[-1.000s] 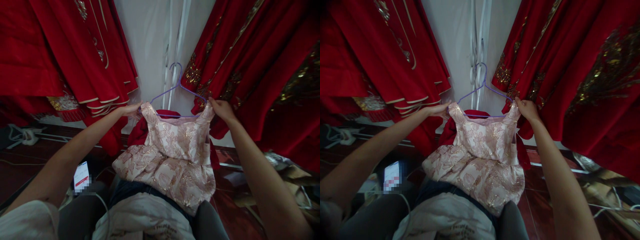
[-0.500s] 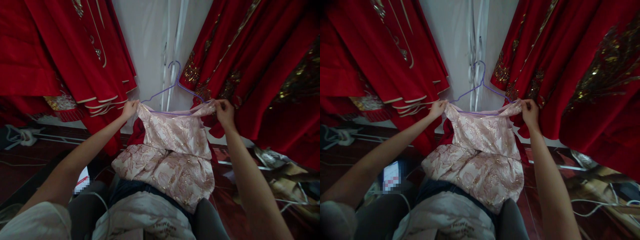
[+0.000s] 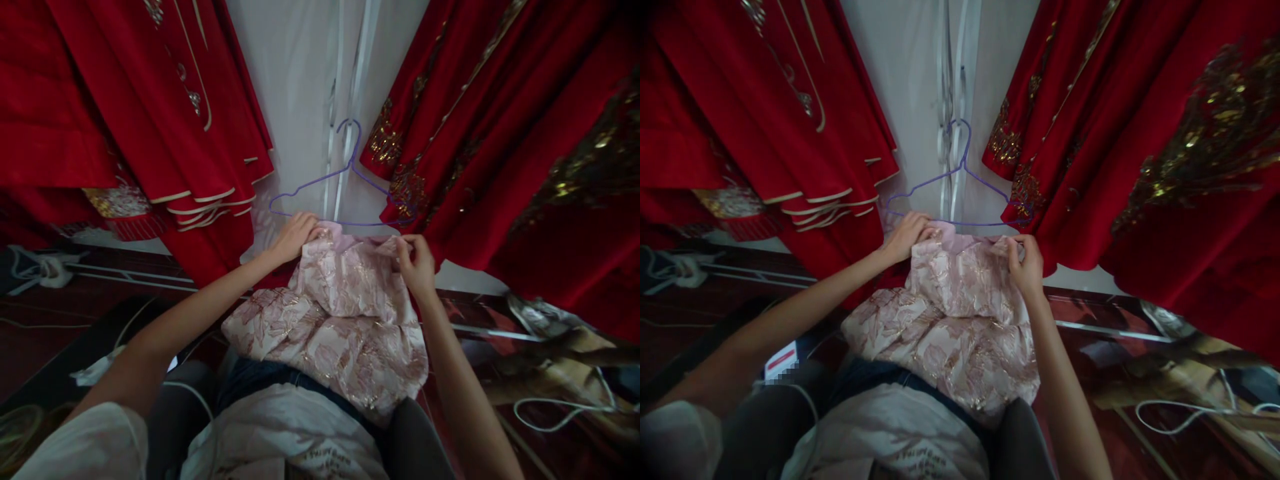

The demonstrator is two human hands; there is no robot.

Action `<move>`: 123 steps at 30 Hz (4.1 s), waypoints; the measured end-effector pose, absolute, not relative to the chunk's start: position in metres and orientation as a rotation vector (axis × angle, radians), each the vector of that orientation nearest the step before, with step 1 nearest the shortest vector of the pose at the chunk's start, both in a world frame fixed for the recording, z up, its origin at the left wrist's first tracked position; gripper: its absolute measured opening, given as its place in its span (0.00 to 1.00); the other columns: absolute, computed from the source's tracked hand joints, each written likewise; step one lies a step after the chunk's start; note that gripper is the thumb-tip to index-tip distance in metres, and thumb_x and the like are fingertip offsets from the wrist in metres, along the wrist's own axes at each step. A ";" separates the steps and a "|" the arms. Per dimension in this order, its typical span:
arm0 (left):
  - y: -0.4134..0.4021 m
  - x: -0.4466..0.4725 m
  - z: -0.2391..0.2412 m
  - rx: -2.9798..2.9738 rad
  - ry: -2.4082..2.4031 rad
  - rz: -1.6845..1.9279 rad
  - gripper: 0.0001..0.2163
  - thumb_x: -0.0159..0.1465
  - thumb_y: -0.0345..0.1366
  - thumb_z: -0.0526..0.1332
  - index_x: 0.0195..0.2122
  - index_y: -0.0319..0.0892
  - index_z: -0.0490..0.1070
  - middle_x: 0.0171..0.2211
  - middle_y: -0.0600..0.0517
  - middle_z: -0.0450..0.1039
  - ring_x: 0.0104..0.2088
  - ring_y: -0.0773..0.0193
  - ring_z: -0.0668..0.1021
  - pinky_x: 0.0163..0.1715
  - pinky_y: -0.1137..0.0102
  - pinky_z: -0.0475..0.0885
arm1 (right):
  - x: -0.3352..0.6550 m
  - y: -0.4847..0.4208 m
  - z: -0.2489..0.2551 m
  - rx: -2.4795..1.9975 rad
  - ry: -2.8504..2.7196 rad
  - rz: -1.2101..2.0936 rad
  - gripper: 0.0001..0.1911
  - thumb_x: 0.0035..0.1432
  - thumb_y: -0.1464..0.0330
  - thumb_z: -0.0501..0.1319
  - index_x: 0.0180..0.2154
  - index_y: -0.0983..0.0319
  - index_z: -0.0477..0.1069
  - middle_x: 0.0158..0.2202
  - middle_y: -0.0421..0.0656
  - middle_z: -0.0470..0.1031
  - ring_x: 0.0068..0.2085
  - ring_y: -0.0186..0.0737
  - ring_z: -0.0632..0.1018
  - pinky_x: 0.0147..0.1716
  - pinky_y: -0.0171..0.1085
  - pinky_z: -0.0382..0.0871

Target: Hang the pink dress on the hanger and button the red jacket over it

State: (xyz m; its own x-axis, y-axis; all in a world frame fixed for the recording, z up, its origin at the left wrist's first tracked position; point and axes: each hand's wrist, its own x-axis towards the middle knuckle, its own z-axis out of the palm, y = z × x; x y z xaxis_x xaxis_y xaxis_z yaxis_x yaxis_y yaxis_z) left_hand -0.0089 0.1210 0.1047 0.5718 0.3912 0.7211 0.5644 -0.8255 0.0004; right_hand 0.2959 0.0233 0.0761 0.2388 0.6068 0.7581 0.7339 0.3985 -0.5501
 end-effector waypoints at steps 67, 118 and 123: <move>0.123 -0.120 0.090 -2.691 -1.913 -2.318 0.23 0.51 0.56 0.67 0.35 0.39 0.78 0.32 0.49 0.78 0.29 0.65 0.75 0.30 0.73 0.69 | 0.316 0.058 0.177 -1.388 -1.379 -0.314 0.21 0.58 0.50 0.57 0.23 0.58 0.62 0.19 0.36 0.60 0.23 0.35 0.64 0.31 0.37 0.64; 0.183 -0.128 0.048 -3.196 -1.543 -0.596 0.16 0.54 0.45 0.64 0.37 0.38 0.77 0.35 0.47 0.77 0.34 0.60 0.76 0.37 0.69 0.69 | 0.319 0.068 0.166 -1.365 -1.457 -0.077 0.21 0.59 0.51 0.56 0.23 0.57 0.59 0.22 0.37 0.61 0.25 0.36 0.64 0.29 0.37 0.60; 0.173 -0.135 0.071 -2.976 -1.235 -1.038 0.14 0.63 0.44 0.57 0.39 0.42 0.77 0.46 0.45 0.75 0.50 0.56 0.73 0.54 0.60 0.64 | 0.317 0.068 0.165 -1.348 -1.457 -0.056 0.21 0.58 0.50 0.56 0.23 0.57 0.59 0.21 0.36 0.61 0.25 0.36 0.63 0.27 0.37 0.59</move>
State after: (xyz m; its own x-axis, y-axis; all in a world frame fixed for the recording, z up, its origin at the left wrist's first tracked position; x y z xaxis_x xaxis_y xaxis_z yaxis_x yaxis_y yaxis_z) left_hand -0.1346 0.1728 0.0713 0.5525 0.7060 0.4431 0.5578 -0.7082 0.4329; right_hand 0.3171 0.0678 0.1654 0.2435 0.6729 0.6986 0.7248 0.3524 -0.5921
